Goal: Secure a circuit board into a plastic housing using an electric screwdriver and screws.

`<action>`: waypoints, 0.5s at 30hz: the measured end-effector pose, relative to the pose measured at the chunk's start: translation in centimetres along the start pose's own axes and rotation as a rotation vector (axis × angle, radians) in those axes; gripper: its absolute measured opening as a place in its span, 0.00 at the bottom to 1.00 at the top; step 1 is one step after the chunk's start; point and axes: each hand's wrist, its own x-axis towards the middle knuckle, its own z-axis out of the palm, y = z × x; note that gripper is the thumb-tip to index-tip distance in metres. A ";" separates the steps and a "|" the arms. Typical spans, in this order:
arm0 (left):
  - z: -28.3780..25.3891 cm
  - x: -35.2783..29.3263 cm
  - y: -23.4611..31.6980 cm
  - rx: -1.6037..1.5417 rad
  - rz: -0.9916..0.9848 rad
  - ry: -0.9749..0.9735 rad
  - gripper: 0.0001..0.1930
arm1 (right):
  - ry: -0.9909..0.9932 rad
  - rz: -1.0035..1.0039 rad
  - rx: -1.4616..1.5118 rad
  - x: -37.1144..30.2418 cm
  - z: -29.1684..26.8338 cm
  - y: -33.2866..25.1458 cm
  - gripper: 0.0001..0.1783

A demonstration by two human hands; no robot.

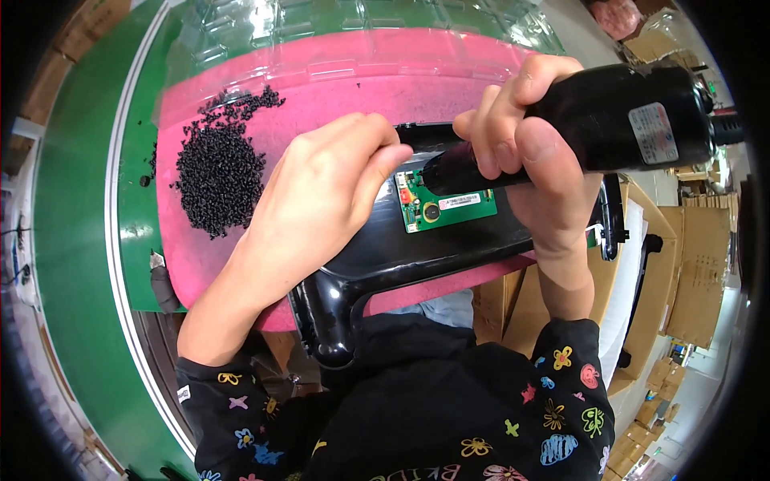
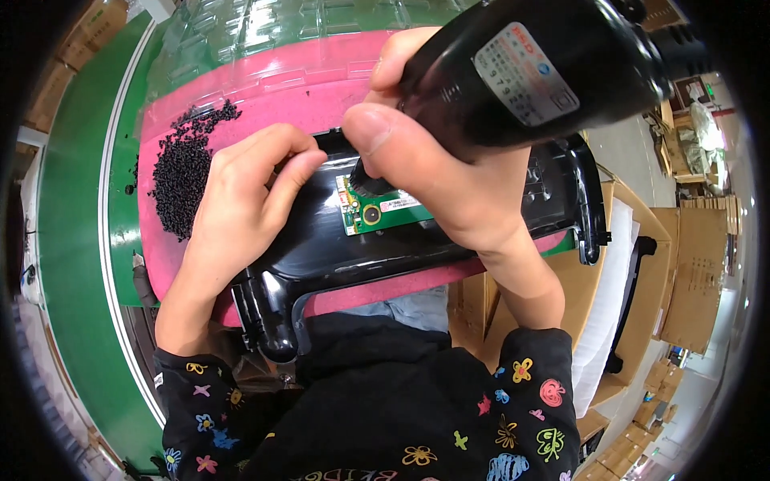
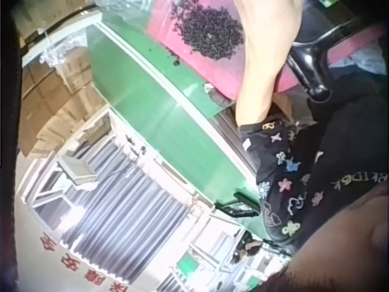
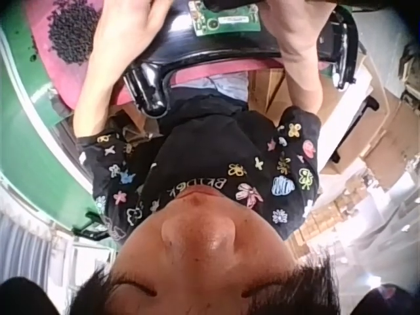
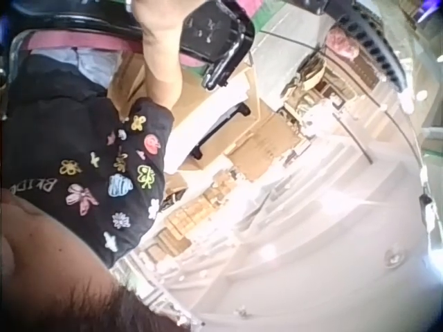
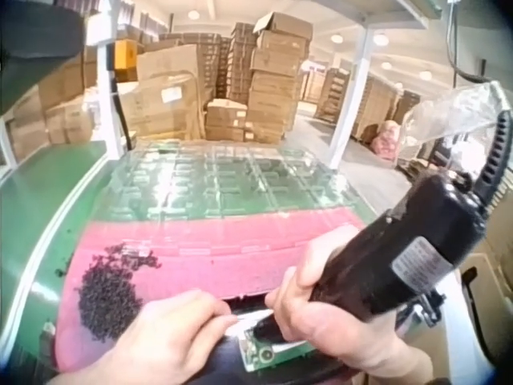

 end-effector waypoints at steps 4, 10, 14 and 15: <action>-0.1 -0.1 0.0 -0.030 -0.024 -0.135 0.05 | -0.106 -0.046 -0.070 0.3 -0.5 0.5 0.18; 0.2 -0.5 -0.9 -0.001 0.014 -0.138 0.05 | -0.123 -0.048 0.048 0.7 -0.1 1.5 0.21; -0.2 -0.1 -0.4 -0.015 -0.053 -0.212 0.04 | -0.163 -0.040 -0.074 1.1 -0.2 1.8 0.20; -0.1 -0.2 -0.5 -0.015 -0.054 -0.212 0.04 | -0.188 -0.050 -0.101 1.2 -0.1 1.9 0.19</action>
